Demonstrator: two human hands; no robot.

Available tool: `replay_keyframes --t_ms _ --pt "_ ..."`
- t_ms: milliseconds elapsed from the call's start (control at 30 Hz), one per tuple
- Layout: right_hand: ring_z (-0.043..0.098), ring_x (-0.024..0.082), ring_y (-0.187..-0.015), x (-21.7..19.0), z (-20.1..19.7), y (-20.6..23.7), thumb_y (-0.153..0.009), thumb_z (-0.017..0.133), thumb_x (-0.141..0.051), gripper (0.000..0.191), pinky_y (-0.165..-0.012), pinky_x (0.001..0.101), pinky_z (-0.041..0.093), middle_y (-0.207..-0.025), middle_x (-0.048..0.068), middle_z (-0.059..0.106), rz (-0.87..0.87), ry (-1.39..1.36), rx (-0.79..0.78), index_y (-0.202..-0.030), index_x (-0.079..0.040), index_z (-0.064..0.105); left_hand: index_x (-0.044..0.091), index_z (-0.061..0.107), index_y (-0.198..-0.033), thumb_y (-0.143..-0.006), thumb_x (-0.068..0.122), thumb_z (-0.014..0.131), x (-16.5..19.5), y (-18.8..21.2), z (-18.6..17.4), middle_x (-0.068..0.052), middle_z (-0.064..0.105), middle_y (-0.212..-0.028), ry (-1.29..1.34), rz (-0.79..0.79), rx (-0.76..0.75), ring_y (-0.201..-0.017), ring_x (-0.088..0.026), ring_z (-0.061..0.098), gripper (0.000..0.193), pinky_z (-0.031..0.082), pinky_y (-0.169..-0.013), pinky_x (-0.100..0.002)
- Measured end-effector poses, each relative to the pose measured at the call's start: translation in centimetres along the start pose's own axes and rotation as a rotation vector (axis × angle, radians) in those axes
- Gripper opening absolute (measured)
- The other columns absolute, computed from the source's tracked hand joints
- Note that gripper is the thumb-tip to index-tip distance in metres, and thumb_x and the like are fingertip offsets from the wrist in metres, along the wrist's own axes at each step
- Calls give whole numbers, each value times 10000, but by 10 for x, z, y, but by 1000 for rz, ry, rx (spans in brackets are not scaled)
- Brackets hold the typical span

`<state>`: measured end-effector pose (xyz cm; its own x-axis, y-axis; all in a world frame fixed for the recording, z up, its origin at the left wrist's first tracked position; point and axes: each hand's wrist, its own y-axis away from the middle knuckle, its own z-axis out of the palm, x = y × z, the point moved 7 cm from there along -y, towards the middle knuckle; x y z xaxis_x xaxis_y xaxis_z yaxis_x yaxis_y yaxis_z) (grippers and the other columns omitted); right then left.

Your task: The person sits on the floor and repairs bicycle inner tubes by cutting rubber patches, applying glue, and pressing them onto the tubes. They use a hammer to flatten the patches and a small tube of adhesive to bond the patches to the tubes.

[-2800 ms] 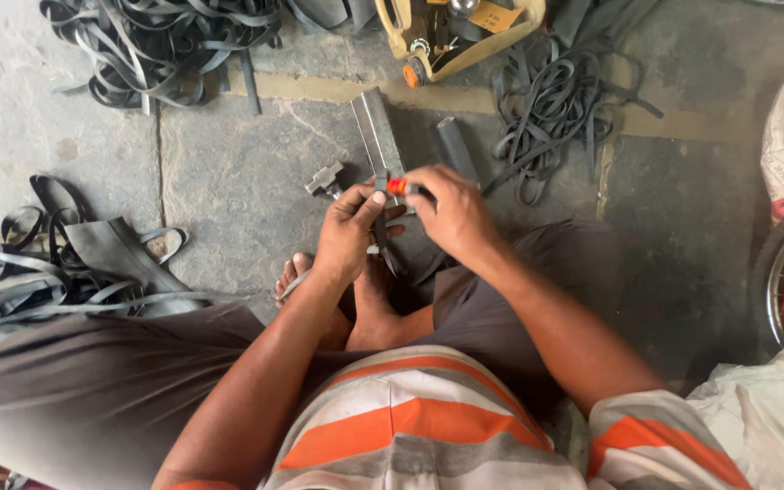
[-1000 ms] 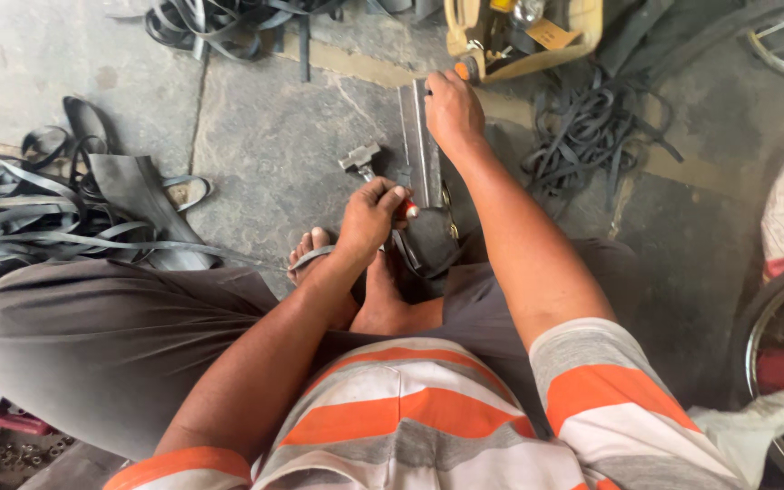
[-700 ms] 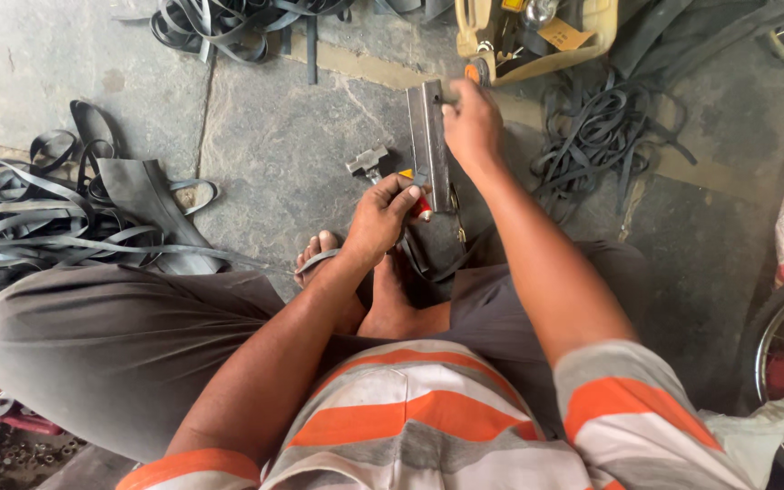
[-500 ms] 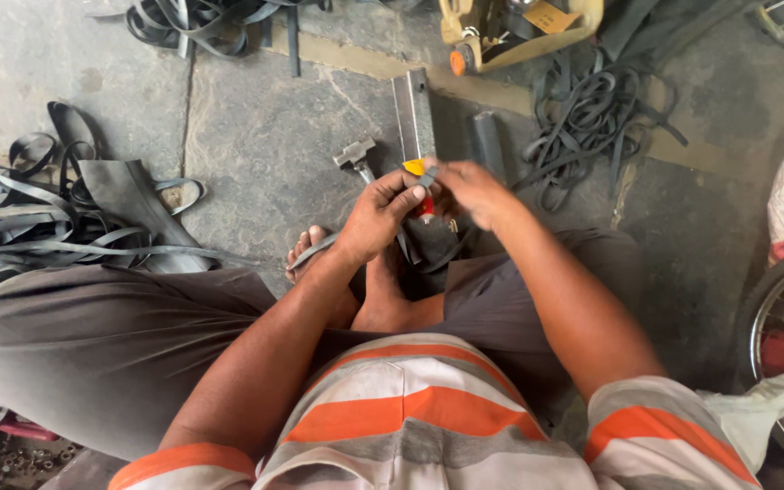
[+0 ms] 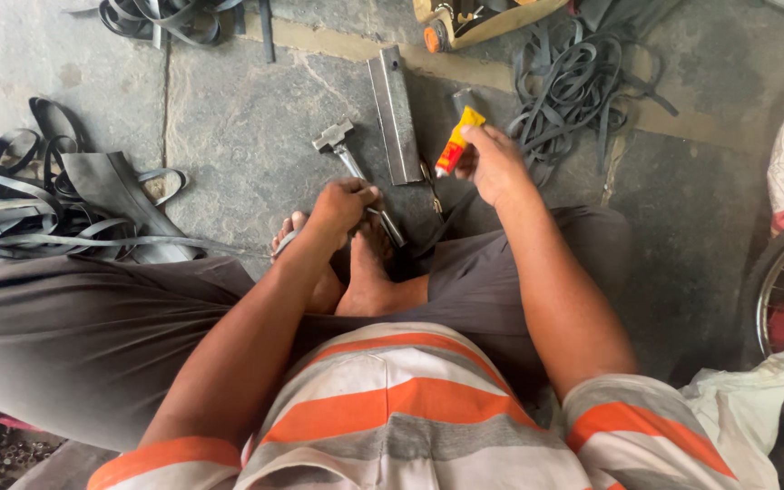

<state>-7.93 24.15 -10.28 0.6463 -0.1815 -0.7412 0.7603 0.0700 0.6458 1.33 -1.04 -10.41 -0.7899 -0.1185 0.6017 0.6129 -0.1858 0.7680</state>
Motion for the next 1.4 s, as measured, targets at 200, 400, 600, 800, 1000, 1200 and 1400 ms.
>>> replay_keyframes --t_ms 200,400,600,800,1000,1200,1400 --pt "681 169 -805 -12 5 -2 -948 673 -167 258 -690 340 584 -1007 41 688 -146 -72 -9 -1184 -107 589 12 731 -954 -1001 185 659 22 -51 14 -76 737 -780 -297 242 88 -620 -144 689 193 536 -528 -292" --pt "709 177 -851 -15 4 -5 -933 725 -129 254 -721 344 608 -1042 81 718 -228 -29 100 -1118 -76 559 27 719 -965 -979 183 651 25 -80 24 -56 734 -773 -174 170 51 -607 -146 689 171 563 -542 -291" --pt "728 176 -827 -14 12 -16 -911 742 -103 292 -680 318 612 -1031 89 714 -259 40 113 -1130 -56 555 20 722 -936 -980 186 665 34 -87 27 -56 733 -756 -226 204 3 -618 -139 701 181 543 -551 -283" --pt "709 137 -848 -18 28 -21 -922 736 -44 404 -639 277 621 -1018 93 709 -464 200 117 -1261 -12 518 10 719 -910 -985 175 652 35 -100 24 -53 729 -721 -242 180 4 -603 -142 698 193 545 -546 -281" --pt "753 139 -833 -15 36 -24 -927 742 -54 445 -669 288 659 -1014 90 707 -519 398 149 -1290 -15 486 8 715 -919 -987 164 645 32 -109 22 -71 719 -700 -189 147 -45 -580 -153 689 184 542 -527 -289" --pt "768 144 -798 -18 39 -19 -918 801 -79 439 -688 289 588 -947 69 752 -616 694 234 -1258 -51 523 -4 710 -934 -992 166 646 30 -112 21 -71 722 -703 -201 135 -50 -584 -154 695 191 548 -523 -290" --pt "769 157 -816 -19 50 -9 -914 790 -75 448 -708 288 600 -958 80 758 -736 751 220 -1268 -60 515 -1 718 -955 -996 156 631 29 -112 20 -76 722 -717 -202 120 -50 -589 -156 694 184 550 -526 -296"
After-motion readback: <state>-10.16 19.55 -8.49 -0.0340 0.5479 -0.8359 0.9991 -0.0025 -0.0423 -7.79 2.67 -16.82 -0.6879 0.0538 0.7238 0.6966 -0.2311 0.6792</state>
